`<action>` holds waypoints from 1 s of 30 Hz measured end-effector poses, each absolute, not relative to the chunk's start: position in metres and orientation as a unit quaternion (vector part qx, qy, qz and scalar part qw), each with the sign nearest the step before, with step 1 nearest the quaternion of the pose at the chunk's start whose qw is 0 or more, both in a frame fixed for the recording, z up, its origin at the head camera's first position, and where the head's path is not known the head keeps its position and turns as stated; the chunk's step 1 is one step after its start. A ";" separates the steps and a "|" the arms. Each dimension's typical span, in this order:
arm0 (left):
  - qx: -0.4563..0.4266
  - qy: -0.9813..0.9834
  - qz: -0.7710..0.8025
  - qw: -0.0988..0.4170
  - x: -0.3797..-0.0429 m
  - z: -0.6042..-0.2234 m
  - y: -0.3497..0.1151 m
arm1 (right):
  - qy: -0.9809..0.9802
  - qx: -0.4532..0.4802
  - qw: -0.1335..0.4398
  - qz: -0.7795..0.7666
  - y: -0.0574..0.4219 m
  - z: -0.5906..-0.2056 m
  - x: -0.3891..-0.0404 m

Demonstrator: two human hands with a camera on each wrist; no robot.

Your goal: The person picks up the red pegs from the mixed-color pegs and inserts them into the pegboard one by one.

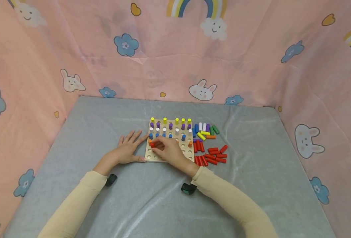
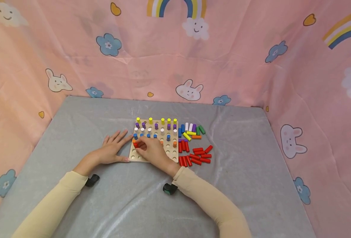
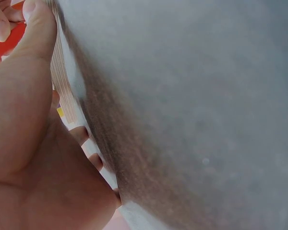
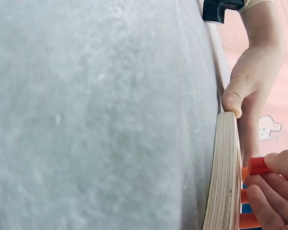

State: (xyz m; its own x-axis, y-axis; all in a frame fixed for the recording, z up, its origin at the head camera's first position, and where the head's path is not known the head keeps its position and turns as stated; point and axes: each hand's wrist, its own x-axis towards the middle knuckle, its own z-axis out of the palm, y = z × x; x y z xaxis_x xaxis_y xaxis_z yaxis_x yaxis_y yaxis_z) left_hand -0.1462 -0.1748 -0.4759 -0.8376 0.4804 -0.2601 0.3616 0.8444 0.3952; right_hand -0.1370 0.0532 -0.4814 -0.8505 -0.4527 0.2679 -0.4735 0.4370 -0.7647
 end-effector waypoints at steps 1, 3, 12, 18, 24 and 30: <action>0.223 0.944 0.167 0.177 -0.146 -0.476 -0.175 | -0.847 0.272 0.009 0.457 0.052 -0.482 -0.137; 0.223 0.944 0.168 0.177 -0.146 -0.477 -0.175 | -0.845 0.270 0.007 0.462 0.051 -0.483 -0.137; 0.225 0.944 0.166 0.177 -0.146 -0.479 -0.176 | -0.849 0.258 0.001 0.461 0.045 -0.485 -0.136; 0.223 0.944 0.165 0.180 -0.147 -0.479 -0.176 | -0.852 0.262 0.003 0.453 0.042 -0.484 -0.136; 0.225 0.943 0.166 0.178 -0.147 -0.478 -0.175 | -0.851 0.272 0.009 0.450 0.041 -0.487 -0.138; 0.222 0.943 0.171 0.180 -0.146 -0.477 -0.175 | -0.851 0.280 0.020 0.443 0.041 -0.489 -0.137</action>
State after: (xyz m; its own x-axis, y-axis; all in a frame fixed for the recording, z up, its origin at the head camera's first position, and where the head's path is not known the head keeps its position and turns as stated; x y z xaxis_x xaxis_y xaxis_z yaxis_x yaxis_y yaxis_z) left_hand -0.1463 -0.1752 -0.4772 -0.8366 0.4804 -0.2632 0.3578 0.8431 0.4015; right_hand -0.1374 0.0414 -0.4888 -0.8422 -0.4599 0.2815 -0.4945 0.4507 -0.7432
